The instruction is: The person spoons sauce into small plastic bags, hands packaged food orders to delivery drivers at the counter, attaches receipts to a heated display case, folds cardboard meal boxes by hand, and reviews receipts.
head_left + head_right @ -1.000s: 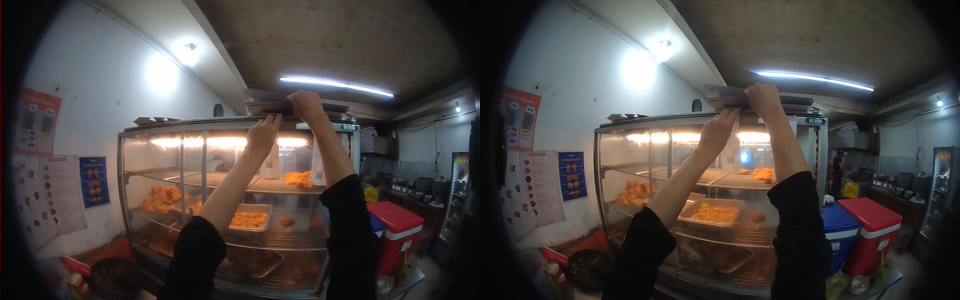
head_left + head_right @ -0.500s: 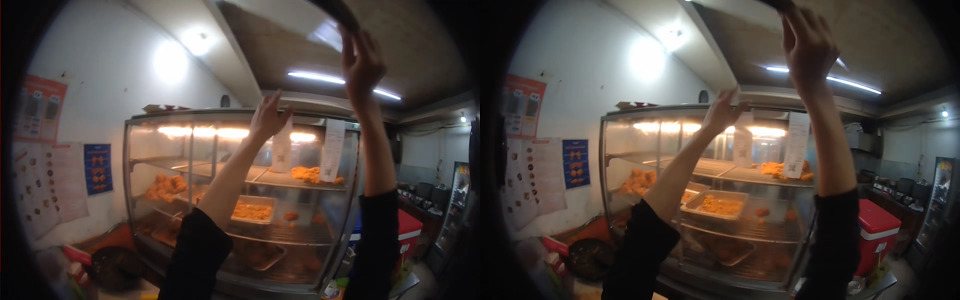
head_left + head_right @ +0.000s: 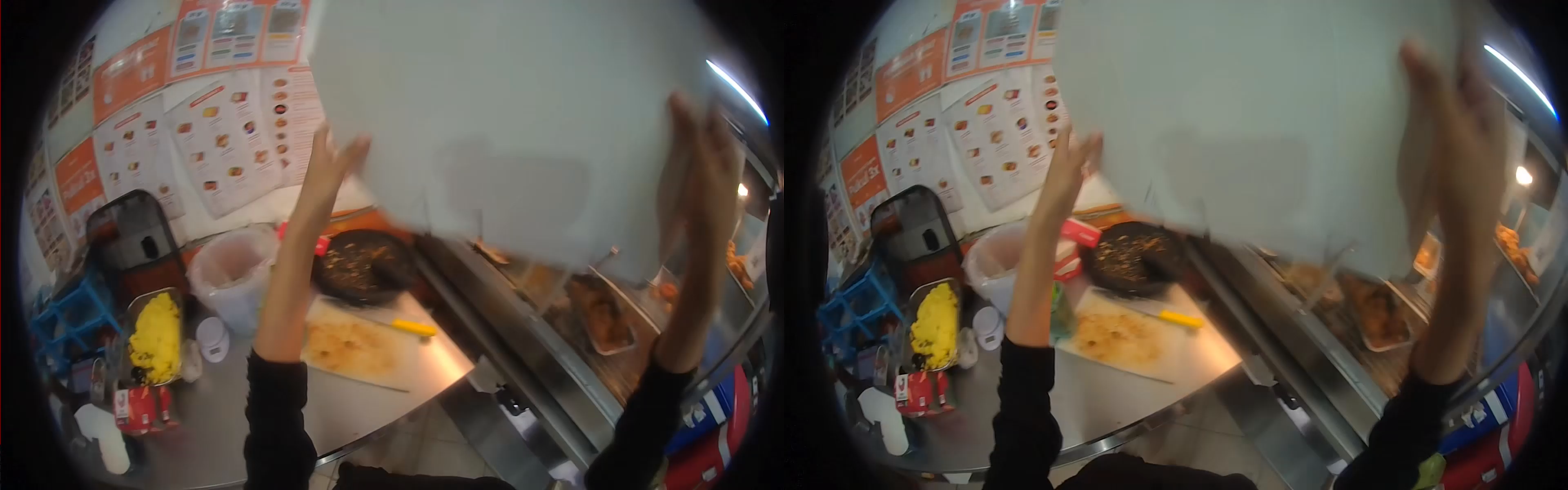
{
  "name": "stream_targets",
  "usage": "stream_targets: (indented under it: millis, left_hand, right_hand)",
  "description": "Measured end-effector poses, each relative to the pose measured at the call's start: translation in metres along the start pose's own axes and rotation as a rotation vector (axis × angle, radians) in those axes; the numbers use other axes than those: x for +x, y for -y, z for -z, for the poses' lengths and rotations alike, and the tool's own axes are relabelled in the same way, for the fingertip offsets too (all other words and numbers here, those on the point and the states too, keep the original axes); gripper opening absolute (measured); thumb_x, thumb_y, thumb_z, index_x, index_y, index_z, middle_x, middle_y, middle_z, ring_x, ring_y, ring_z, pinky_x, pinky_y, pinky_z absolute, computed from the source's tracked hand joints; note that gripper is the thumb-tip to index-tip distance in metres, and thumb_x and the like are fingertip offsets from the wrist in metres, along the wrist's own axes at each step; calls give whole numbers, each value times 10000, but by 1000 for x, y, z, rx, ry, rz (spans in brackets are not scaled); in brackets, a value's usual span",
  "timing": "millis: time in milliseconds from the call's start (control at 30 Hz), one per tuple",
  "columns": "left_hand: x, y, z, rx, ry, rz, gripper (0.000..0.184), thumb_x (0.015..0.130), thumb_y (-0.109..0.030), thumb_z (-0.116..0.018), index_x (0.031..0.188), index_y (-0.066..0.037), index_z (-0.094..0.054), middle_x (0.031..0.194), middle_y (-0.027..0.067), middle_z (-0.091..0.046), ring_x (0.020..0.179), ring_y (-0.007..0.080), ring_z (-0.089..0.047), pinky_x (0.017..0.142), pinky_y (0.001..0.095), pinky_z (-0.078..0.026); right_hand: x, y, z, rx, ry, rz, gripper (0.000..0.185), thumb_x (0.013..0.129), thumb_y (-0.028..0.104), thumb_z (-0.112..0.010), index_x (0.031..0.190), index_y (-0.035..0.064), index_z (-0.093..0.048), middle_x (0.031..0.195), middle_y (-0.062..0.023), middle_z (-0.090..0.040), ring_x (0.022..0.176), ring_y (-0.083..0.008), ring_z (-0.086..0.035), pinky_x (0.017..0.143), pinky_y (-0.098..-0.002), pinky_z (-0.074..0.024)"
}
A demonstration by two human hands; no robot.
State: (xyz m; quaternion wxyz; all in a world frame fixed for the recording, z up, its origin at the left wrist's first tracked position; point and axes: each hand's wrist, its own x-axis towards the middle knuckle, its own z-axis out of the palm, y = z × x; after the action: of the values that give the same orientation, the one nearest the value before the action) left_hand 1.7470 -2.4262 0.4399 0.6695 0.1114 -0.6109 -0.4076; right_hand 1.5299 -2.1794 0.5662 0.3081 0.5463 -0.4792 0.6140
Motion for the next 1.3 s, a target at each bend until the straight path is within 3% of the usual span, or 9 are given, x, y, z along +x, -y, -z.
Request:
stream_targets:
  millis: [167,267,400,567,833,933,1067,1133,1300]
  left_hand:
    - [-55,67,112,179,46,330,421,778,-137,-578,1157,-24,-436,1066,115,-505,943,159,-493,733,261,-441]
    - [-71,113,153,353,-207,166,372,797,-138,-556,1138,-23,-462,1068,110,-500,949,153,-489,753,261,-426]
    - [-103,133,203,187,-34,268,359,818,-156,-540,1149,-45,-455,1028,86,-491,966,165,-489,834,277,-386]
    - [-150,107,238,195,103,462,317,843,-120,-505,1137,-26,-433,1069,57,-479,990,119,-461,879,259,-353]
    - [-192,103,263,58,17,642,246,850,-96,-480,1082,-15,-466,1033,50,-500,973,119,-463,859,252,-362]
    - [-207,109,248,-22,-45,697,238,852,-101,-478,1073,-12,-472,1029,54,-509,971,119,-469,855,251,-368]
    - [-232,128,212,-8,-10,599,245,854,-144,-486,1068,-23,-496,981,48,-526,921,126,-510,812,244,-393]
    - [-240,131,194,-168,116,819,266,868,-173,-465,1093,-31,-483,983,50,-522,934,127,-508,813,242,-395]
    - [-251,150,145,-354,142,1104,539,834,-466,-436,1194,-68,-392,1047,69,-509,953,149,-505,851,298,-388]
  right_hand:
    - [-114,-91,-116,109,178,-341,318,820,84,-463,1104,-59,-454,1062,-123,-519,963,-157,-477,822,-272,-375]
    - [-199,-187,-189,494,129,-653,327,824,40,-451,1140,-40,-429,1080,-123,-499,967,-176,-474,840,-283,-370]
    - [-330,-256,-311,508,-7,-968,348,781,26,-465,1112,-53,-392,1021,-135,-465,898,-185,-468,789,-293,-393]
    - [-435,-266,-399,-137,-112,-1326,223,725,42,-568,921,-41,-500,891,-141,-550,768,-219,-543,714,-315,-449]
    - [-419,-267,-396,149,-232,-1320,331,651,39,-641,962,-42,-564,872,-137,-601,749,-194,-585,677,-291,-468]
    - [-401,-254,-384,-309,105,-1076,312,656,125,-613,937,-3,-570,864,-168,-599,810,-231,-584,720,-326,-445]
    - [-390,-249,-380,-638,65,-654,241,670,80,-567,897,10,-527,767,-99,-538,663,-260,-553,642,-323,-444]
    - [-372,-248,-373,571,35,-1420,246,705,18,-516,949,9,-480,784,-63,-484,662,-213,-529,608,-268,-432]
    - [-353,-209,-309,1159,11,-1431,359,721,-86,-460,1063,-6,-386,973,-125,-485,882,-212,-521,733,-294,-467]
